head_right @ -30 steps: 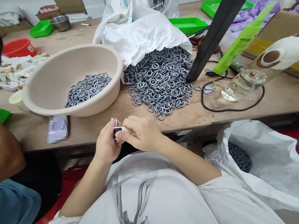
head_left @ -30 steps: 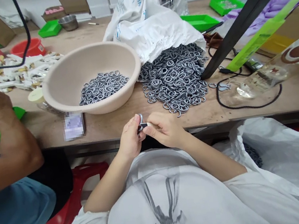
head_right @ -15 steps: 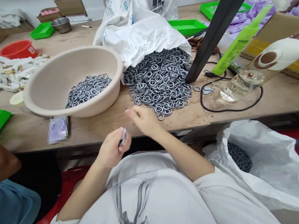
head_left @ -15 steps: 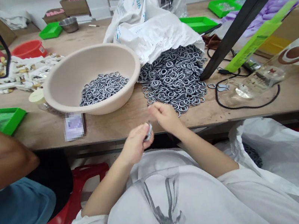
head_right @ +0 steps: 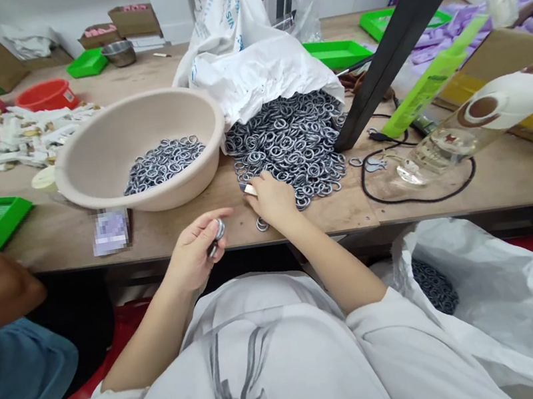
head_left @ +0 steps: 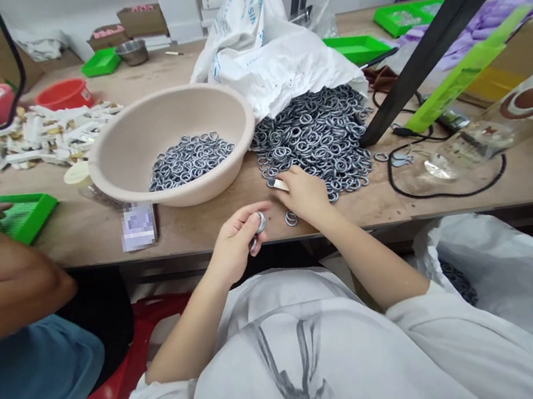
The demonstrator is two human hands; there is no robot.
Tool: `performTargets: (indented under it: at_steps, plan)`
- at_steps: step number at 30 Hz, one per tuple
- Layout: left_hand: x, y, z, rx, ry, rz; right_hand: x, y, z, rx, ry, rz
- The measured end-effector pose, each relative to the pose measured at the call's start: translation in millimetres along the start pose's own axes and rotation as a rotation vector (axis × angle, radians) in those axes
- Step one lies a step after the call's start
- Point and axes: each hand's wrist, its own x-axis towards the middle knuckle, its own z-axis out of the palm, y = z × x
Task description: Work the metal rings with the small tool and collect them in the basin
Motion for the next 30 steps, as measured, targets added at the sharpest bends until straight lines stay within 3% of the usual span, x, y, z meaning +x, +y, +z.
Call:
performTargets:
  at_steps: [4,7,9,12,15,17,19,22,25,27,30]
  plan:
    - [10,38,-7,0.032,0.133,0.184,6,1,5,-0.223,-0.058,0.002]
    - [36,83,-30,0.182,0.311,0.515,5,0,5,-0.225,-0.061,-0.001]
    - [57,111,-50,0.405,0.412,0.720,5,2,3,-0.168,-0.043,0.007]
    - [76,130,-67,0.891,0.441,0.719,4,7,-3,0.088,0.030,0.022]
    - [67,111,-50,1.097,0.427,0.797,-1,8,-7,0.646,0.038,0.057]
    - [51,83,-27,1.077,0.269,0.755,-8,4,-10,1.055,-0.021,0.102]
    - [37,53,-7,1.004,0.146,0.667,-17,-2,-12,1.331,-0.097,0.148]
    - [28,17,6,0.808,0.079,0.521,-29,-12,-14,1.488,-0.198,0.184]
    - [30,0,4,0.528,0.090,0.421,-35,-19,-14,1.554,-0.235,0.216]
    - [31,-5,2,0.376,0.115,0.394,-37,-23,-11,1.582,-0.227,0.236]
    - [30,-10,5,0.320,0.121,0.388,-40,-32,0,1.602,-0.132,0.250]
